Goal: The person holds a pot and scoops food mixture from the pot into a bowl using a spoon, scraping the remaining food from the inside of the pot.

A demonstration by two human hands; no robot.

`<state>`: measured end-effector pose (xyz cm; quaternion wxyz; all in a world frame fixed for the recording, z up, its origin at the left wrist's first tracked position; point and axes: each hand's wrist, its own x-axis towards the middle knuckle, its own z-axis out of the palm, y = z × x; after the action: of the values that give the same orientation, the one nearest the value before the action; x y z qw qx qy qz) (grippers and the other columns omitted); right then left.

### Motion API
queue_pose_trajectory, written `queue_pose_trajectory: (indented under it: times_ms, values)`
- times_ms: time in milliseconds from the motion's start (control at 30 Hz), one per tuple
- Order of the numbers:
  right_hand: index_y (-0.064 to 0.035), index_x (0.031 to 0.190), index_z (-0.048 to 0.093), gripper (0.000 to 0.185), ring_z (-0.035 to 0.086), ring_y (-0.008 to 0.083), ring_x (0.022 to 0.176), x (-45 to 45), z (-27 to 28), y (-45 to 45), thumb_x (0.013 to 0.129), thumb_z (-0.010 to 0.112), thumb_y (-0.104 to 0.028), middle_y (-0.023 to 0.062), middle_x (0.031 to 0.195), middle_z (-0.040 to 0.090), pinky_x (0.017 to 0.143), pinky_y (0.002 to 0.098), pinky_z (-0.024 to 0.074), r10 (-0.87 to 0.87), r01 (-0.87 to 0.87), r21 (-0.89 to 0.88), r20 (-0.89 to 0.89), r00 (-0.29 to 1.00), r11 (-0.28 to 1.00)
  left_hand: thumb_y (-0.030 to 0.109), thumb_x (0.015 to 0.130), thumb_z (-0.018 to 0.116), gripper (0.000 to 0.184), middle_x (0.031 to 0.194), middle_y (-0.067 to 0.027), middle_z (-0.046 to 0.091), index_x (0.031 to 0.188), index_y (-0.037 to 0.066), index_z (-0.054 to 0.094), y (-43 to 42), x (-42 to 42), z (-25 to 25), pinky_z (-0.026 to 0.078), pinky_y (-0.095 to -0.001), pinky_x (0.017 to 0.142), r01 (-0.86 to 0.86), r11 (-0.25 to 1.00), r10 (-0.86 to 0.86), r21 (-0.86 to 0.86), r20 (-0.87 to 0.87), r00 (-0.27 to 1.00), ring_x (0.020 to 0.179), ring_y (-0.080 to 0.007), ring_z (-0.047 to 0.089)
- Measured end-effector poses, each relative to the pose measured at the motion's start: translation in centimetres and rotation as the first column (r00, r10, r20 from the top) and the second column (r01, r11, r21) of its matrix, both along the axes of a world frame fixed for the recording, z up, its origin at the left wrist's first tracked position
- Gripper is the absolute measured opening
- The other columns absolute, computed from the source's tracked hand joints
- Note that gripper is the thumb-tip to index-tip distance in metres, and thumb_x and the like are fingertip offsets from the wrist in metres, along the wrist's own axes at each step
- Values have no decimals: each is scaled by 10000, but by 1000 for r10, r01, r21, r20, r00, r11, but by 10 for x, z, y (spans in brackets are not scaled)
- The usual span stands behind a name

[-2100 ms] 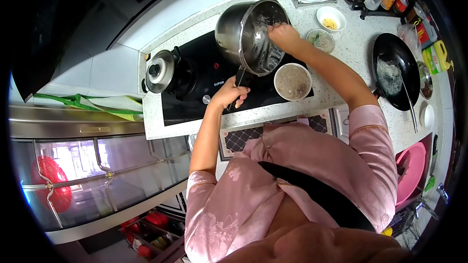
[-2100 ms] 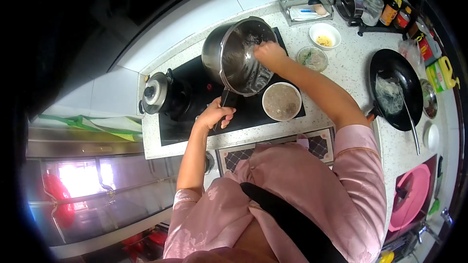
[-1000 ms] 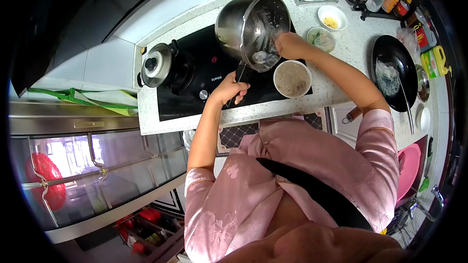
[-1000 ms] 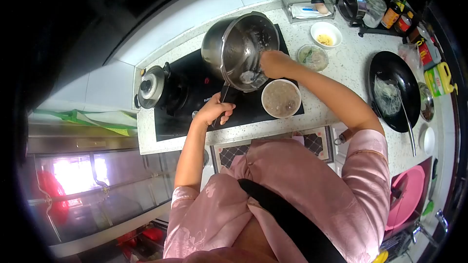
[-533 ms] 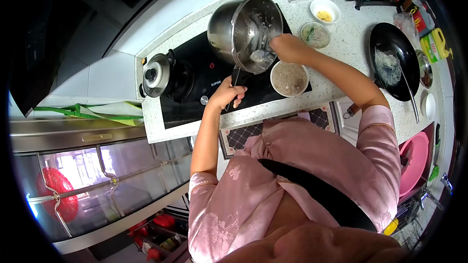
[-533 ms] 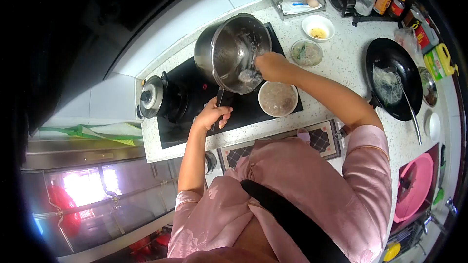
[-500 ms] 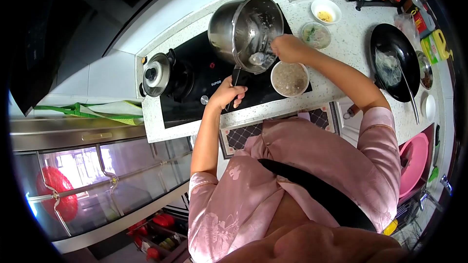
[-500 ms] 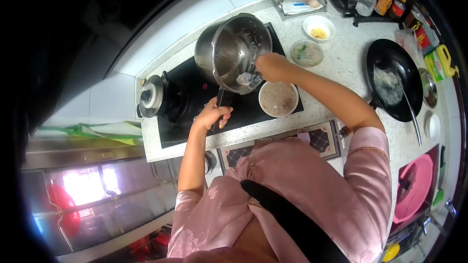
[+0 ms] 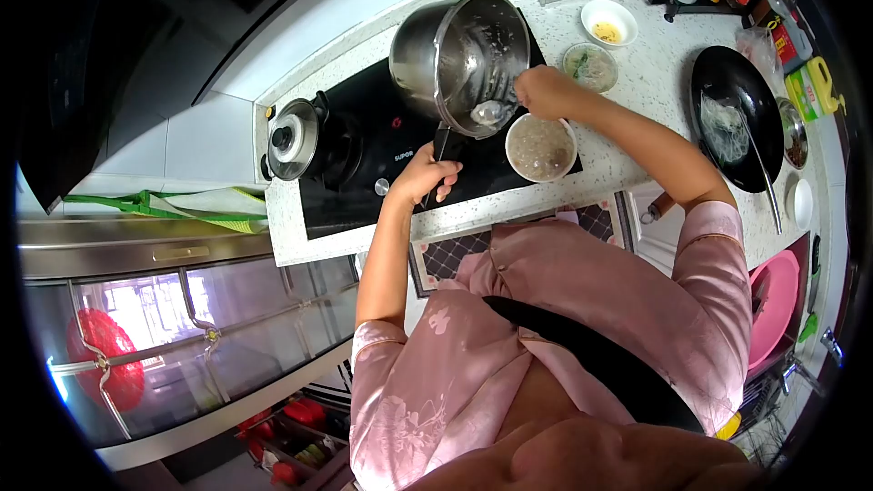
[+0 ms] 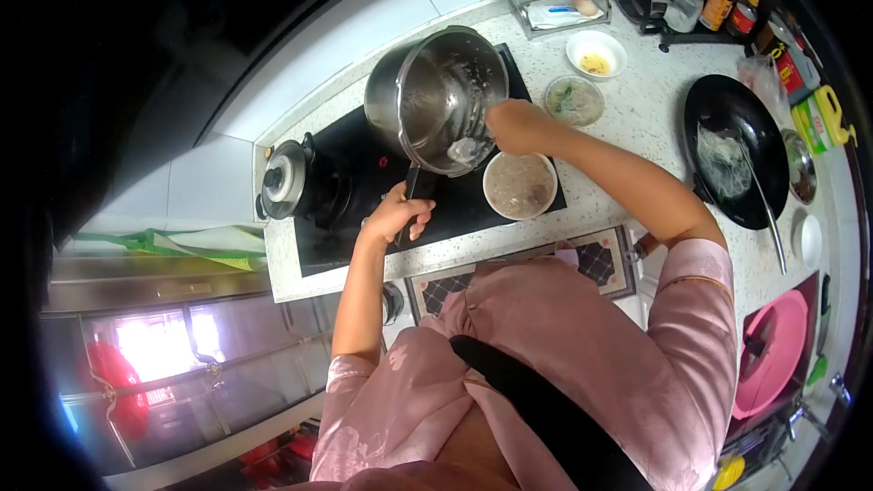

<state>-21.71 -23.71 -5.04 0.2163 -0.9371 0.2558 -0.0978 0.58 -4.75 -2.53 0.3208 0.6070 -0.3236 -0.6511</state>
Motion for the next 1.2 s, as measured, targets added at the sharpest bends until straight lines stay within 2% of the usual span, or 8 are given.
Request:
queue_pose_trajectory:
  times_ms: [100,300,500,700,967,1067,1133,1200]
  values:
    - [-6,823,647,188,647,339,781,0,21,-8,643,599,23,198,786,653,702,454,512,120,-103,113,-152,981,988,-17,788,585,193,560,-42,477,893,29,430,1,1,0,357,-267,343,2,1000,-2,0,-6,1000,394,-115,443]
    - [2,740,639,95,649,362,770,-17,13,10,742,549,-28,207,771,647,684,452,522,-261,249,-257,-11,965,934,-27,801,589,192,565,-55,479,873,31,420,0,0,1,348,-279,349,0,1000,0,8,-9,1000,392,-123,439]
    - [-30,710,654,109,637,390,785,-8,0,9,723,557,-78,221,783,638,712,478,509,-33,14,215,82,996,976,-27,801,590,204,565,-53,478,886,37,416,0,1,-1,349,-274,349,4,1000,-4,18,-21,1000,394,-121,438]
    - [-14,758,637,134,645,381,763,-10,10,-19,785,525,-82,215,774,645,678,479,517,-314,319,-225,56,948,921,-28,800,588,201,572,-60,485,884,38,418,0,0,0,351,-272,349,-6,1000,6,19,-20,1000,398,-120,438]
    - [-12,759,618,86,659,336,717,-14,-2,33,781,542,-45,197,748,652,621,440,522,-173,163,-320,-2,985,933,-31,797,586,194,567,-58,483,872,33,419,0,2,-4,351,-271,348,-6,1000,6,2,-5,1000,395,-125,439]
    - [-9,750,623,50,670,297,710,-12,1,28,743,585,-41,180,776,670,591,408,517,-131,130,-27,-48,990,991,-31,797,586,192,564,-59,484,868,32,419,1,1,-4,349,-271,345,-3,1000,3,0,-4,1000,389,-127,439]
    - [11,759,639,80,674,312,732,-8,2,1,718,606,-48,190,806,679,604,411,519,-55,48,658,-10,998,752,-31,795,587,190,564,-59,486,863,33,421,0,2,-6,347,-271,341,-1,1000,1,0,2,1000,384,-127,441]
    - [13,766,647,93,674,320,737,0,1,-26,718,607,-56,199,809,677,619,416,524,-137,137,587,-45,990,798,-30,795,588,190,563,-59,486,861,34,422,-1,1,-3,346,-272,340,0,1000,0,-3,-8,1000,384,-127,442]
